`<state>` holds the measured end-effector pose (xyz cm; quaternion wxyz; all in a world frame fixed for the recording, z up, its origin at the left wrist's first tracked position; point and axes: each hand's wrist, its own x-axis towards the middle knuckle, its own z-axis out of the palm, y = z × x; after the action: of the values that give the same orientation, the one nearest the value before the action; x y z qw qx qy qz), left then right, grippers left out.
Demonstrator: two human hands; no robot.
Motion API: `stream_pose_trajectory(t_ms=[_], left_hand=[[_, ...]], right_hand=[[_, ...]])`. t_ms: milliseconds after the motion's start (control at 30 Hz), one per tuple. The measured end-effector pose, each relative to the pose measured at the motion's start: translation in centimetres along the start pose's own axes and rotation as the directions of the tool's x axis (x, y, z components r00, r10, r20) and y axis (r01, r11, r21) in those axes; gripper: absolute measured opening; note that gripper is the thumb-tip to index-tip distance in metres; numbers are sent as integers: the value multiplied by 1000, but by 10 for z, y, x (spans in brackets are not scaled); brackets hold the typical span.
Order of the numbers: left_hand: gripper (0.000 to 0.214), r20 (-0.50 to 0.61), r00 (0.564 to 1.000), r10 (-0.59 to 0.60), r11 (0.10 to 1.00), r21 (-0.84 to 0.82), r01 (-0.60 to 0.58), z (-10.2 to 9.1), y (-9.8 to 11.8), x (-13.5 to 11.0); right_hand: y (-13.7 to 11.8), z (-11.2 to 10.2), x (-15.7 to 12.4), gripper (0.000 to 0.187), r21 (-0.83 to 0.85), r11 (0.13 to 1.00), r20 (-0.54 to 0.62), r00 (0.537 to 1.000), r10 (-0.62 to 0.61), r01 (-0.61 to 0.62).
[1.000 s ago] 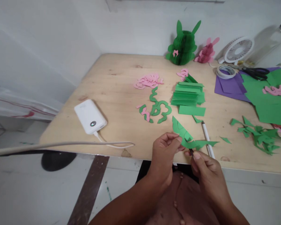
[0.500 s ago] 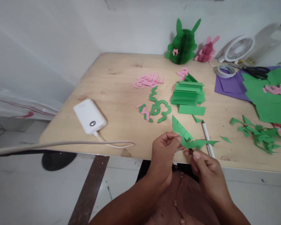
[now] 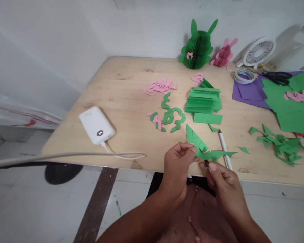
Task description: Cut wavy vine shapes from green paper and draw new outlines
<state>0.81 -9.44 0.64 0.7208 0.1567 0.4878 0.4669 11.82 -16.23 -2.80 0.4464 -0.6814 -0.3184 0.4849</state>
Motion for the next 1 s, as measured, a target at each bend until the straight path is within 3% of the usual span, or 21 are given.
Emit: stream_pose_trajectory(t_ms=[1000], left_hand=[[15, -38, 999, -10, 999, -47, 8, 4, -8, -3]], right_hand=[[1, 0, -1, 39, -24, 1000, -5, 1000, -8, 7]])
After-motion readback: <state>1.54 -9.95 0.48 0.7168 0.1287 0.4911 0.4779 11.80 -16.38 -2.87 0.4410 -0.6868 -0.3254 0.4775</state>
